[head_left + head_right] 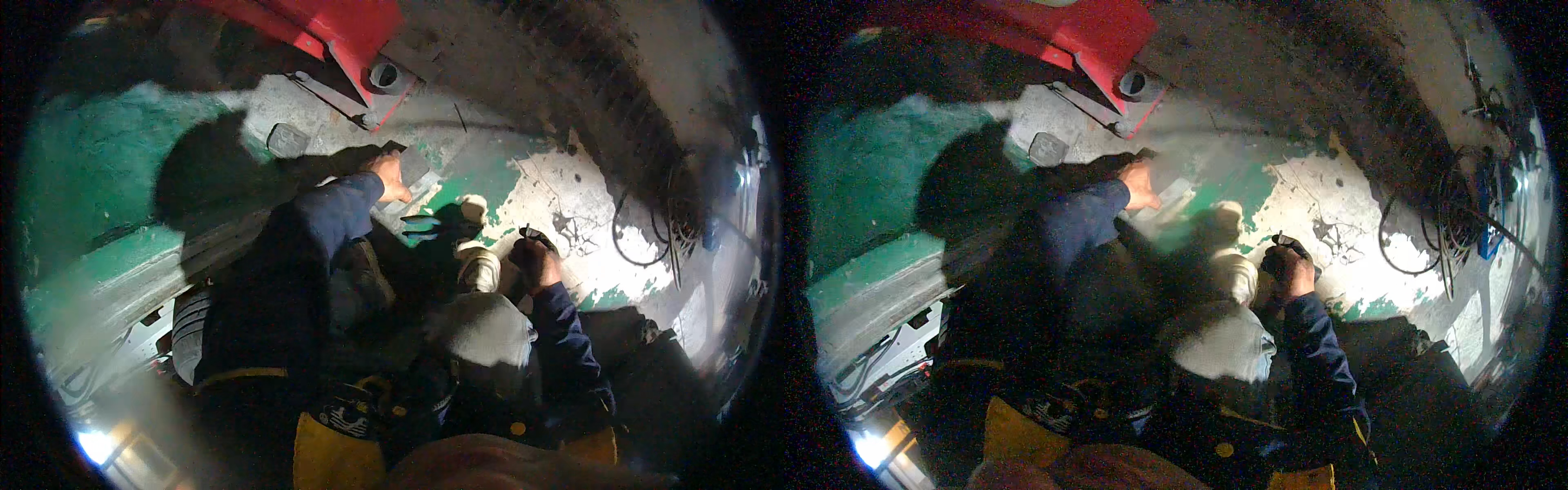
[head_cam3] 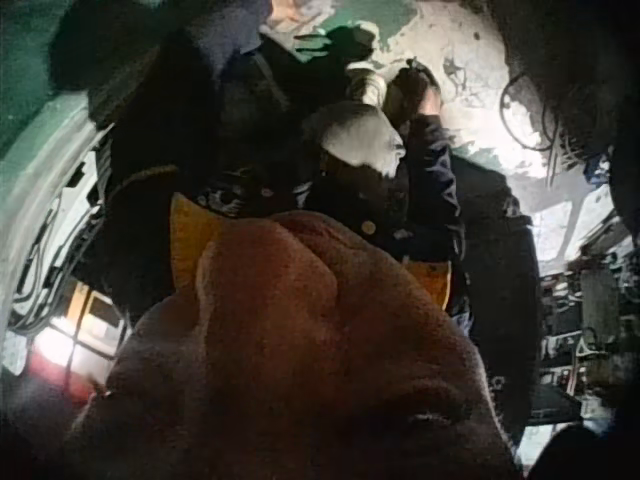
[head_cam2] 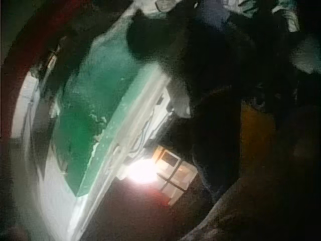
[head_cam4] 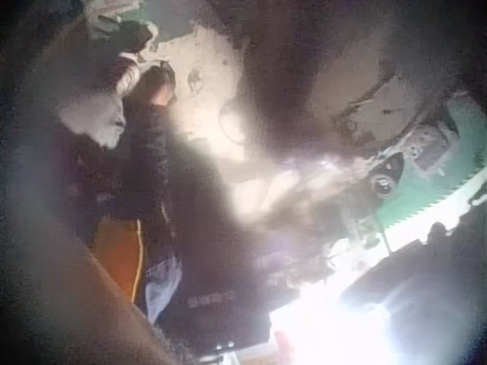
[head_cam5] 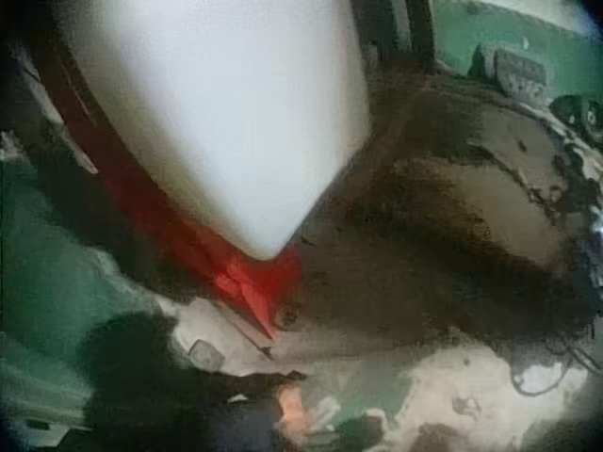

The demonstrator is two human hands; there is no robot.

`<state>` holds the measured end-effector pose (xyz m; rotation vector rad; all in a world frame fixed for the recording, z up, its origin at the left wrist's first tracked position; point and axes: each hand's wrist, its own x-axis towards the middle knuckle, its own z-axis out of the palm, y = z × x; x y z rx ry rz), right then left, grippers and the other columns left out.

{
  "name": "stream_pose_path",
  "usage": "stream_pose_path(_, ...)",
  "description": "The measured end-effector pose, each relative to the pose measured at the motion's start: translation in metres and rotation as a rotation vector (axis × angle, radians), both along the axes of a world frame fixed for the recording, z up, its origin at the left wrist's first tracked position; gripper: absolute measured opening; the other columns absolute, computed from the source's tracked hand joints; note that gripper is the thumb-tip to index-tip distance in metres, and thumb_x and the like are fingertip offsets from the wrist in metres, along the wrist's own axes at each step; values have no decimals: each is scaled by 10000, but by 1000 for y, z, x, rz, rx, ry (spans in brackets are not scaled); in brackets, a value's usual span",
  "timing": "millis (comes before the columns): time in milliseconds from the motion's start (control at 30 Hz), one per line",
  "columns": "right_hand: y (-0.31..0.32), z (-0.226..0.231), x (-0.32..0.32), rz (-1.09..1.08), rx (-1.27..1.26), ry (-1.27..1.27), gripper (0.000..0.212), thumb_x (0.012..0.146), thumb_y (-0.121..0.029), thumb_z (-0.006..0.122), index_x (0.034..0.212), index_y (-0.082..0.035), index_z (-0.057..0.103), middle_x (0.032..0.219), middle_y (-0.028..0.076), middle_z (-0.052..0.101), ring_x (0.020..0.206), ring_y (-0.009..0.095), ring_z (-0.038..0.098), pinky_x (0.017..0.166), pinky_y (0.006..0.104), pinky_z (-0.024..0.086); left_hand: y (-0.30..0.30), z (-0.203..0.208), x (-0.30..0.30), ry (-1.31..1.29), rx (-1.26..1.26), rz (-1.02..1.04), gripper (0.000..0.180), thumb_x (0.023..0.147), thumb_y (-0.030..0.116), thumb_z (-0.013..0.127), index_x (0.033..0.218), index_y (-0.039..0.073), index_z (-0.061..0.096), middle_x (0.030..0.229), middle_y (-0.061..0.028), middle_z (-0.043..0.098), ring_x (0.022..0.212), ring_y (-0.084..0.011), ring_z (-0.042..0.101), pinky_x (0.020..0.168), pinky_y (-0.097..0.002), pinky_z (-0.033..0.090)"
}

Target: The person sits on the floor and uses a hammer and pliers to remove a pin from a mechanical component. They then inspect the part and reassemble it with a socket wrench.

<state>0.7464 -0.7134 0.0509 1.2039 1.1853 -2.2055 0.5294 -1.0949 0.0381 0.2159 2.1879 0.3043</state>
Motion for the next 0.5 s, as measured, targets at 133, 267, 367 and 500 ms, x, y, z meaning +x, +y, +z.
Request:
stream_pose_path(133,-15,-7,-12,-49,43,55,310,954,-104,627,1242,5,661,954,114,711,780,247,682,741,374,586,-46,-1,4,-69,106,255,806,617,405,936,1185,-107,680,1183,-285,705,1113,-376,694,971,-413,545)
stream_pose_path(267,-29,12,3,59,120,-5,384,1007,-289,609,1214,28,675,999,138,737,873,297,721,838,413,605,-108,6,3,-111,72,503,731,612,528,906,926,-116,762,969,-262,753,957,-353,738,903,-395,571)
stream_pose_path(367,-28,35,1,923,804,472,358,943,-285,713,1151,5,678,981,121,737,871,271,725,817,408,609,-157,6,-14,-53,73,768,850,627,549,893,1115,-125,718,1188,-297,705,1095,-338,678,974,-396,527)
stream_pose_path(500,-25,59,-11,823,641,361,369,889,-231,777,1185,-33,682,999,120,738,895,265,730,809,422,618,-206,-3,-59,199,104,1219,1130,587,472,915,1433,-135,476,1466,-306,534,1352,-370,534,1130,-428,440)
